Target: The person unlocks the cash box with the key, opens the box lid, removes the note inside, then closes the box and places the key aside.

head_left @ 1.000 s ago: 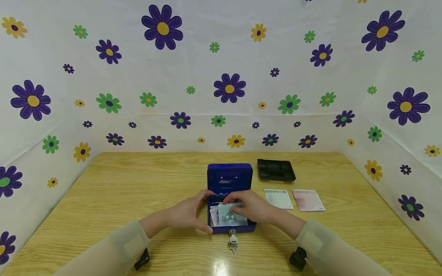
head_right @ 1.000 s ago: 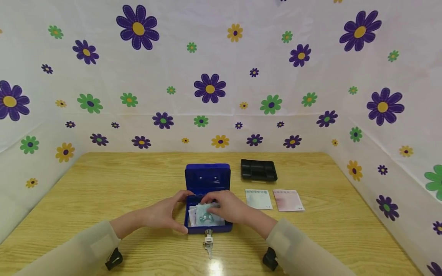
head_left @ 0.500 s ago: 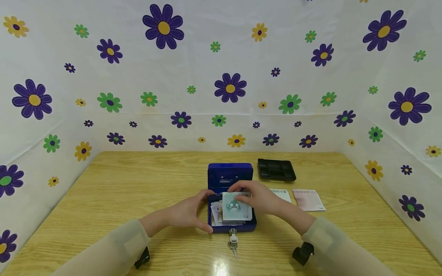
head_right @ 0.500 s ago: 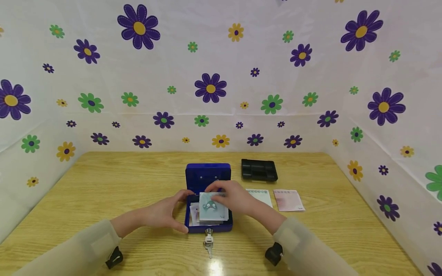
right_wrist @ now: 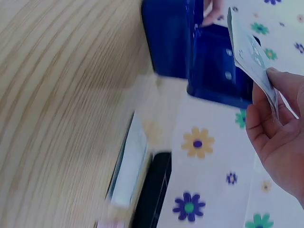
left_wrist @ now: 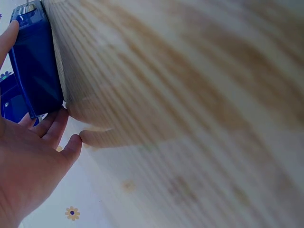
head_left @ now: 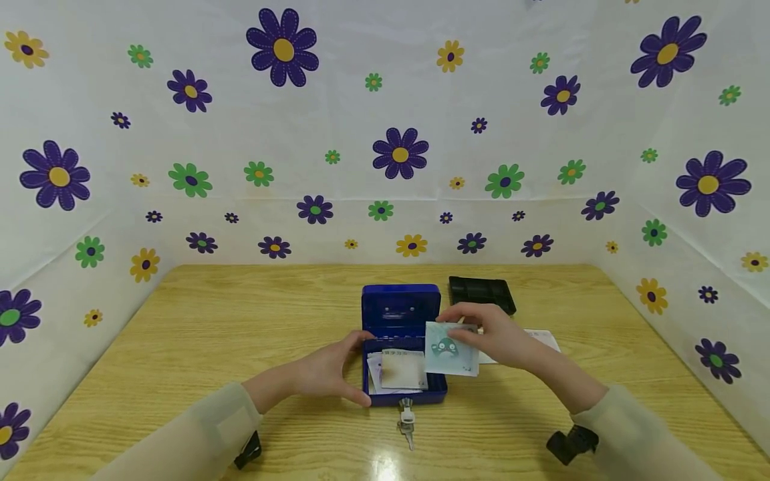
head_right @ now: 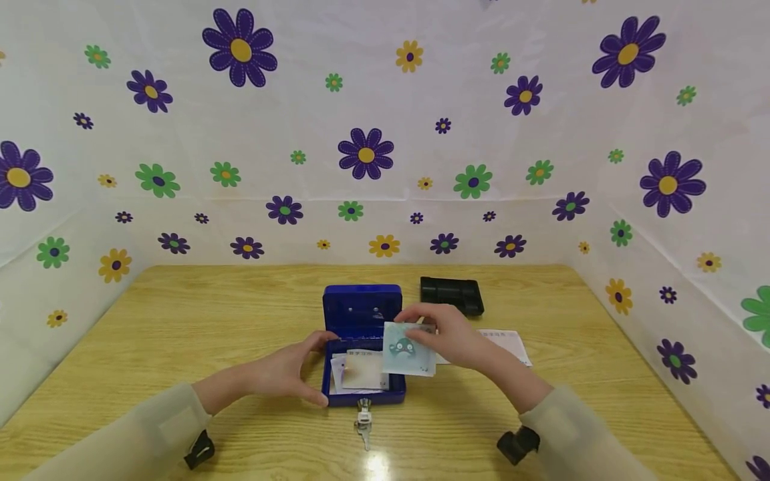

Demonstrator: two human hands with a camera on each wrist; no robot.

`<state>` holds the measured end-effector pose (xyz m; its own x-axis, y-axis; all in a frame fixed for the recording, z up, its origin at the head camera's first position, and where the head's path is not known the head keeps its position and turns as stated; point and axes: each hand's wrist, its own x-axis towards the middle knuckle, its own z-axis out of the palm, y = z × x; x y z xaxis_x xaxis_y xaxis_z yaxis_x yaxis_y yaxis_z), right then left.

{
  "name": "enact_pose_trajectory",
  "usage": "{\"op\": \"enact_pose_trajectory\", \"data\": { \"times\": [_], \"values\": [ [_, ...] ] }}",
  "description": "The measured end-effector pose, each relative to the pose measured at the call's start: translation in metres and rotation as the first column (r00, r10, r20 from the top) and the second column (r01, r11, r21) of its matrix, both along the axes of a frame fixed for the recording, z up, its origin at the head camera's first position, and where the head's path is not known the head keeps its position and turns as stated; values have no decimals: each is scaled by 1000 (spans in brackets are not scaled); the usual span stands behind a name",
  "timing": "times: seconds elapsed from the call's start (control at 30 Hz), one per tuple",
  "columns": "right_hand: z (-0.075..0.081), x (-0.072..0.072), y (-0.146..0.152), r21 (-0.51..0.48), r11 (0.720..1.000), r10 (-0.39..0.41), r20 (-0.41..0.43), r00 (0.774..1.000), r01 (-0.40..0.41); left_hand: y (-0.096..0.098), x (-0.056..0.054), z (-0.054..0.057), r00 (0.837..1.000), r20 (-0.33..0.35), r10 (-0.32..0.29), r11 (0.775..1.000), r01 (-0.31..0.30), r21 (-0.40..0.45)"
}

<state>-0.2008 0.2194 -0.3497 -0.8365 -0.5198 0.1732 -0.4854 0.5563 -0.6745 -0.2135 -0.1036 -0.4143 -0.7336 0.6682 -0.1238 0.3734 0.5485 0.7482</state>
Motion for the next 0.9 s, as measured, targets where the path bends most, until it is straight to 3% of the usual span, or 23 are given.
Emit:
{"op": "enact_pose_trajectory", "data": {
  "times": [0.27,0.4,0.5,0.7,0.9],
  "values": [
    [3,10,46,-45,998,-35,-51,998,33,-1,-1,-2,1000,-8,-7,1000,7,6],
    [5,15,69,-47,994,-99,-52,994,97,-1,-2,-3,1000,-1,-9,1000,9,11],
    [6,19,87,-19,988,-153,-46,987,152,-1,-2,-2,1000,4,-11,1000,11,12],
    [4,21,121,34,978,-199,-142,970,206,-1,0,0,1000,1,-7,1000,7,13],
    [2,20,146,92,962,-244,-131,961,257,0,1,1,1000,-2,-7,1000,7,11]
  ]
}}
